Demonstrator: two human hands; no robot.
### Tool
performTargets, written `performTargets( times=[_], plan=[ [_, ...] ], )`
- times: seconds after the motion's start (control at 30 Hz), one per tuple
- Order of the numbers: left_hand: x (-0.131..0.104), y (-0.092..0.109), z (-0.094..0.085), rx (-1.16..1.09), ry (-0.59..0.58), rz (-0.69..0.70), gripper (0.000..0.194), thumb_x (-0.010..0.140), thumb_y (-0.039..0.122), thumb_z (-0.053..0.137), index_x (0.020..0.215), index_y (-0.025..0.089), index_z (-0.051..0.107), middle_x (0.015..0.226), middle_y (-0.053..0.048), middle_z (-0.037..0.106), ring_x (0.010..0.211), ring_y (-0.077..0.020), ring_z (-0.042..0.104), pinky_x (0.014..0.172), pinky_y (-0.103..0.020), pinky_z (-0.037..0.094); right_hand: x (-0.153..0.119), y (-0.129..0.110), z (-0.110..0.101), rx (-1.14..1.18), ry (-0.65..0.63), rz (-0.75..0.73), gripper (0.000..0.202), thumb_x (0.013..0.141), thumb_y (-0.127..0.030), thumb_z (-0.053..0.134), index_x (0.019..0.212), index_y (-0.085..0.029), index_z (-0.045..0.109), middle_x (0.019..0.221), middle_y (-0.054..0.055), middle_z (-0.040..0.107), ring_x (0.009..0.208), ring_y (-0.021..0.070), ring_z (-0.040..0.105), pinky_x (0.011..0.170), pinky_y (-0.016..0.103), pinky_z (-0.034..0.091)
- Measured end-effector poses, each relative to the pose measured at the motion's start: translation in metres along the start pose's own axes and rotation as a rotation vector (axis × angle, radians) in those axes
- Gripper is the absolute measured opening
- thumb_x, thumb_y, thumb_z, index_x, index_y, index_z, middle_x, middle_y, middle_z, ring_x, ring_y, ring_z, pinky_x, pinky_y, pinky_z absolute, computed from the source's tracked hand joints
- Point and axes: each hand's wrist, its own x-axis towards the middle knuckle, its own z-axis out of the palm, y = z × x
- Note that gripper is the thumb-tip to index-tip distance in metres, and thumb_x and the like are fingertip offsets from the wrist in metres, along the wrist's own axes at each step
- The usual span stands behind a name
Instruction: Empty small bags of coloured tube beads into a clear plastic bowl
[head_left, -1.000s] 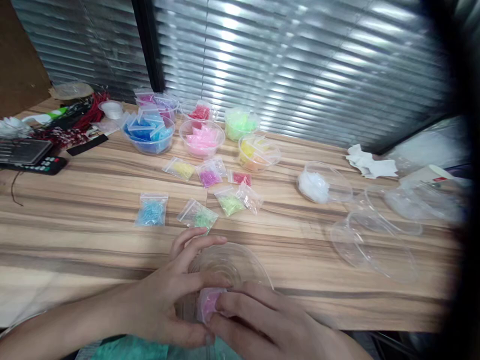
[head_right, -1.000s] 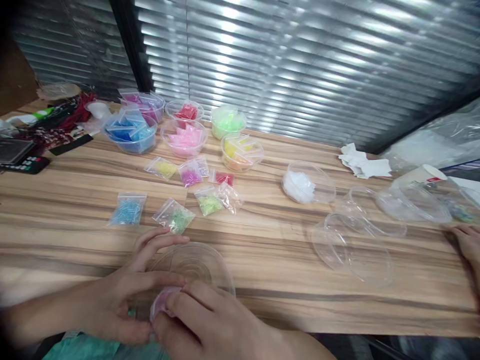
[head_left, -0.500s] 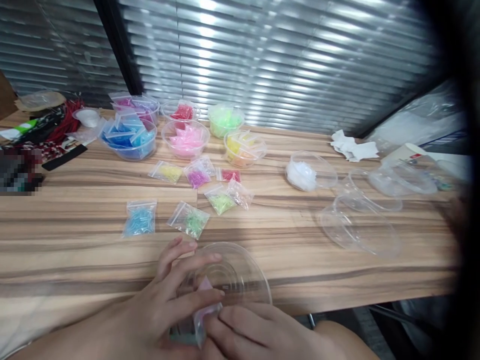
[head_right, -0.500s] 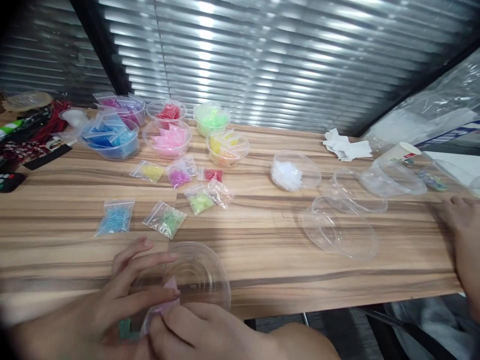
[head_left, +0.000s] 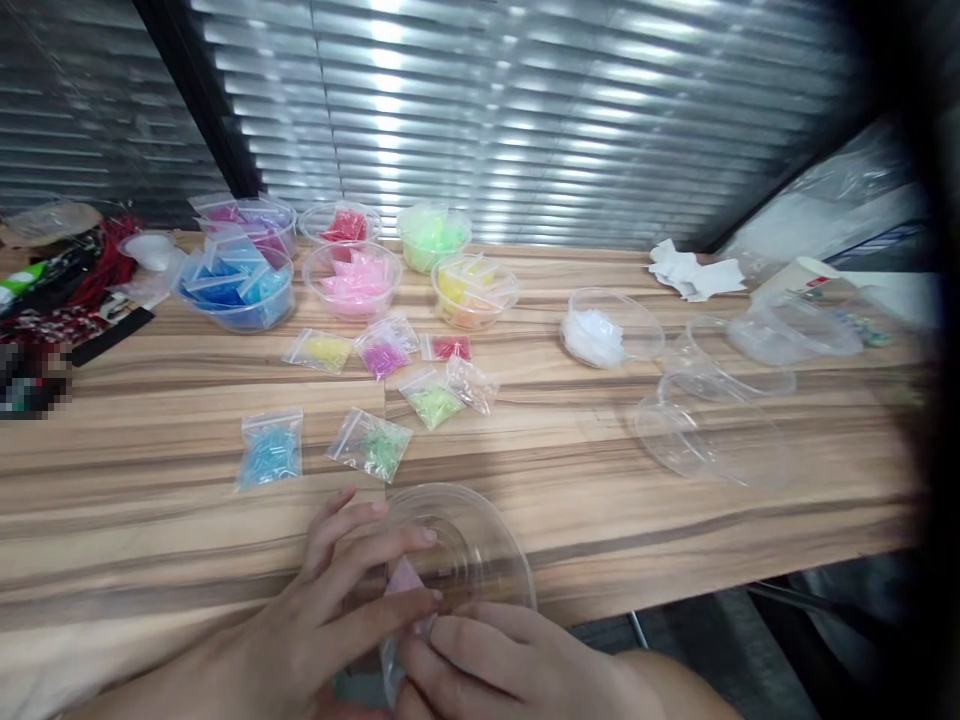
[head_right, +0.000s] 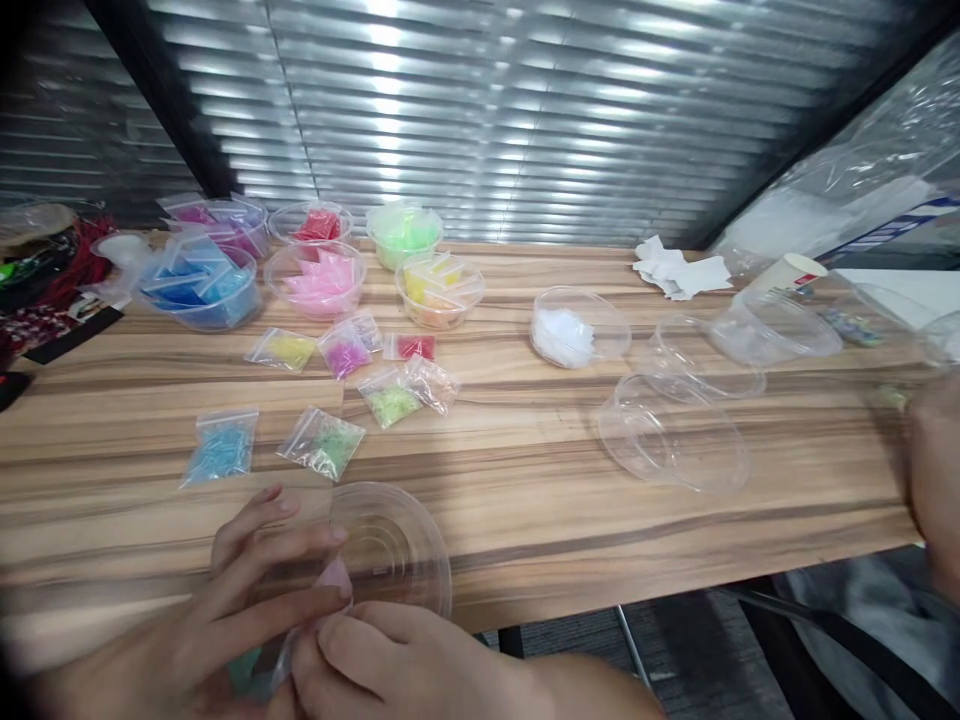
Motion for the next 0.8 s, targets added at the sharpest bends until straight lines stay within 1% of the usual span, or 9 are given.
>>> performTargets(
  times=[0.13,0.3,0.4,0.5,0.57,0.63,0.7,0.77,0.8],
  plan=[
    [-0.002,-0.001,0.001,-0.018,-0.005,-0.022,0.058,0.077,0.037,0.071,0.131,0.021,0.054,0.138,-0.008,0.056,0.130,-0.0281,0.045,0.122,-0.046,0.010,0.004,0.002,0.003,-0.031,-0.028,0.009,0.036,0.101,-0.010,0.039,0.088,-0.014,0.072,0.076,-0.002,0.069,0.071,0.0114,0.061,0.060,0.022,0.051],
    [0.000,-0.003,0.000,-0.029,0.049,0.002,0.053,0.075,0.036,0.071,0.124,0.018,0.059,0.136,-0.009,0.056,0.130,-0.0264,0.045,0.123,-0.043,0.011,0.007,0.005,-0.001,-0.003,-0.004,-0.006,0.032,0.100,-0.010,0.042,0.090,-0.014,0.072,0.083,-0.003,0.072,0.072,0.0106,0.062,0.068,0.020,0.054],
    [0.003,-0.002,-0.001,-0.050,0.058,-0.008,0.052,0.075,0.034,0.073,0.123,0.017,0.059,0.132,-0.008,0.058,0.131,-0.0249,0.043,0.123,-0.042,0.010,0.009,0.005,-0.004,0.062,0.041,0.059,0.032,0.102,-0.013,0.042,0.088,-0.013,0.072,0.087,-0.003,0.074,0.078,0.0099,0.063,0.072,0.018,0.055],
    [0.005,-0.001,-0.001,-0.100,0.041,-0.021,0.055,0.075,0.028,0.074,0.126,0.017,0.055,0.127,-0.007,0.063,0.133,-0.0240,0.042,0.123,-0.039,0.013,0.010,0.003,-0.003,0.141,0.075,0.136,0.028,0.101,-0.016,0.045,0.092,-0.010,0.071,0.085,-0.002,0.074,0.080,0.0096,0.066,0.075,0.017,0.056],
    [0.006,-0.002,-0.001,-0.168,0.048,-0.001,0.057,0.077,0.028,0.073,0.129,0.015,0.052,0.123,-0.008,0.066,0.129,-0.0245,0.047,0.122,-0.041,0.020,0.008,0.001,-0.004,0.195,0.150,0.210,0.024,0.100,-0.017,0.049,0.092,-0.009,0.070,0.081,0.000,0.074,0.077,0.0094,0.067,0.075,0.015,0.057],
    [0.007,-0.003,0.000,-0.243,0.068,0.027,0.056,0.080,0.031,0.071,0.129,0.013,0.051,0.119,-0.011,0.067,0.122,-0.0258,0.054,0.117,-0.042,0.033,0.004,0.000,-0.007,0.237,0.195,0.280,0.023,0.099,-0.018,0.050,0.091,-0.011,0.070,0.078,0.002,0.074,0.076,0.0100,0.068,0.073,0.015,0.058],
    [0.008,-0.004,0.001,-0.292,0.084,0.031,0.054,0.084,0.035,0.069,0.129,0.013,0.051,0.116,-0.013,0.068,0.117,-0.0262,0.059,0.110,-0.041,0.042,0.000,0.000,-0.013,0.251,0.186,0.329,0.025,0.099,-0.016,0.047,0.089,-0.014,0.069,0.080,0.004,0.075,0.078,0.0124,0.069,0.073,0.019,0.060],
    [0.007,-0.005,0.003,-0.323,0.117,0.010,0.052,0.087,0.040,0.066,0.129,0.014,0.051,0.114,-0.013,0.068,0.115,-0.0263,0.060,0.106,-0.041,0.047,-0.006,0.001,-0.018,0.244,0.151,0.346,0.026,0.099,-0.011,0.044,0.090,-0.012,0.068,0.084,0.007,0.075,0.084,0.0156,0.069,0.075,0.024,0.061],
    [0.005,-0.006,0.003,-0.340,0.146,-0.003,0.052,0.088,0.042,0.065,0.130,0.014,0.051,0.113,-0.013,0.068,0.115,-0.0269,0.060,0.105,-0.041,0.048,-0.009,0.002,-0.020,0.232,0.158,0.353,0.026,0.098,-0.010,0.043,0.090,-0.011,0.068,0.084,0.009,0.075,0.084,0.0166,0.068,0.077,0.026,0.060]
  ],
)
